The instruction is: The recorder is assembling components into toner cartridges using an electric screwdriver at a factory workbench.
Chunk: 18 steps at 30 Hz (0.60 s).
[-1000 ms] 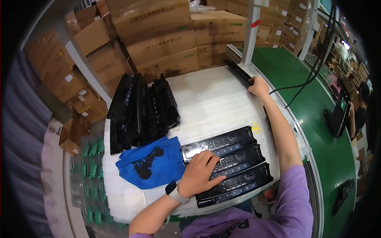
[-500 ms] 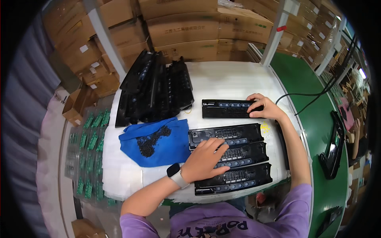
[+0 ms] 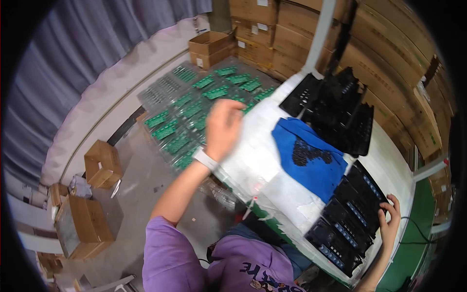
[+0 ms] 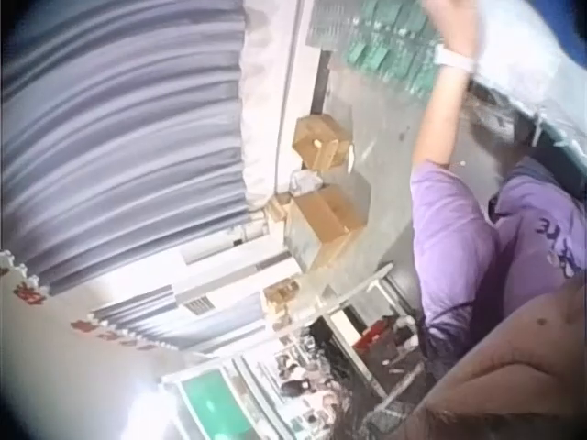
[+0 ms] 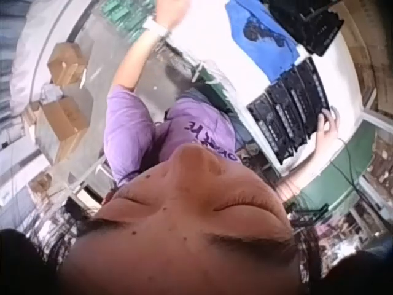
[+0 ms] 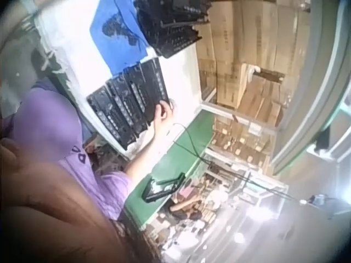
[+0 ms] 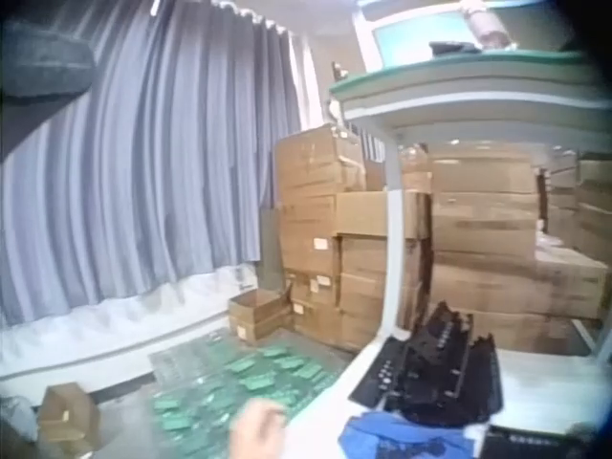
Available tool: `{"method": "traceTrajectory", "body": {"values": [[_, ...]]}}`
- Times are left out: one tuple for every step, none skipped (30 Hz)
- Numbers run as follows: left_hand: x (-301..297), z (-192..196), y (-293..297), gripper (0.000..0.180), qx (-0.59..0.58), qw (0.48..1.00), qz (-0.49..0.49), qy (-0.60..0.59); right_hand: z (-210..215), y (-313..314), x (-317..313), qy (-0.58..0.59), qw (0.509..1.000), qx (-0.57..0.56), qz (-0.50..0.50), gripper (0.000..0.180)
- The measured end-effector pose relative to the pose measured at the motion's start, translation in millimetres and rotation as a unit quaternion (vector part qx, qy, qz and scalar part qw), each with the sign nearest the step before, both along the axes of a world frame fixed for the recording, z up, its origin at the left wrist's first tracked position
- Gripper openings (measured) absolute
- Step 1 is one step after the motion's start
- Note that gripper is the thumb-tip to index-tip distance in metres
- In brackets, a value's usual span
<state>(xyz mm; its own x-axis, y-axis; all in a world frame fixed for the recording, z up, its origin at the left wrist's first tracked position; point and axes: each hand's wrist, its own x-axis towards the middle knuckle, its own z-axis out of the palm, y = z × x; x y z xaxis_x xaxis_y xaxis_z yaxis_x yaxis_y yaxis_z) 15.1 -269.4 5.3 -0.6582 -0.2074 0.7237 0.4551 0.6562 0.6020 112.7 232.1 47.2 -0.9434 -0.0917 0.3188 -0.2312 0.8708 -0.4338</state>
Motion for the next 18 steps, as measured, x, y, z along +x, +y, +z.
{"method": "traceTrajectory", "body": {"values": [[-5.1,-20.8,-44.8,0.011,0.044,0.996,0.078,-0.005,3.6,-12.7,5.3,0.000,1.000,0.000,0.012,0.014],[-7.4,-49.4,-91.2,0.014,0.061,0.984,0.161,-0.045,7.4,-26.2,11.1,0.000,1.000,-0.005,0.001,0.014],[-5.0,-75.7,-134.2,0.019,-0.031,0.969,0.232,-0.074,9.7,-41.6,15.1,0.001,1.000,-0.012,-0.010,0.013],[-1.7,-100.7,-171.8,0.025,-0.119,0.942,0.297,-0.103,13.2,-61.2,21.1,-0.005,1.000,-0.017,-0.011,0.013],[1.5,-123.4,-205.9,0.031,-0.139,0.916,0.331,-0.181,18.9,-82.3,25.9,-0.014,1.000,0.001,0.020,0.014],[5.5,-140.1,-236.1,0.037,-0.158,0.882,0.361,-0.257,21.9,-102.9,29.5,-0.023,0.998,0.019,0.050,0.015],[8.2,-150.9,-257.7,0.040,-0.174,0.862,0.374,-0.296,22.0,-121.0,34.0,-0.030,0.997,0.033,0.066,0.016],[11.7,-160.1,-277.6,0.043,-0.191,0.839,0.386,-0.333,21.1,-135.9,38.7,-0.037,0.995,0.046,0.083,0.016],[16.9,-165.5,-291.8,0.046,-0.207,0.829,0.360,-0.374,20.0,-150.2,40.2,-0.055,0.991,0.034,0.113,0.017],[19.9,-171.3,-303.9,0.046,-0.205,0.829,0.361,-0.375,24.4,-173.3,46.7,-0.061,0.989,0.024,0.133,0.016],[22.7,-167.0,-306.1,0.047,-0.224,0.824,0.309,-0.418,23.1,-185.5,50.7,-0.068,0.988,0.024,0.138,0.016],[23.9,-164.9,-308.6,0.049,-0.243,0.815,0.256,-0.459,19.8,-194.8,54.1,-0.076,0.986,0.024,0.143,0.015],[21.2,-167.7,-309.4,0.050,-0.269,0.812,0.250,-0.453,16.3,-204.6,55.7,-0.063,0.986,0.011,0.156,0.014],[15.0,-168.4,-305.7,0.050,-0.267,0.816,0.243,-0.452,15.5,-195.7,55.9,-0.114,0.969,0.041,0.214,0.040],[9.3,-169.0,-301.0,0.048,-0.275,0.827,0.232,-0.431,10.0,-198.6,59.3,-0.099,0.973,0.032,0.206,0.035],[15.6,-168.6,-301.9,0.047,-0.289,0.830,0.230,-0.418,6.0,-214.7,58.4,-0.089,0.974,0.013,0.207,0.030],[17.9,-165.3,-305.3,0.044,-0.271,0.831,0.229,-0.429,6.4,-243.5,57.4,-0.044,0.983,0.005,0.180,0.015],[18.8,-164.0,-308.9,0.044,-0.274,0.827,0.230,-0.435,3.3,-254.8,54.2,-0.032,0.981,0.007,0.189,0.016]]}}
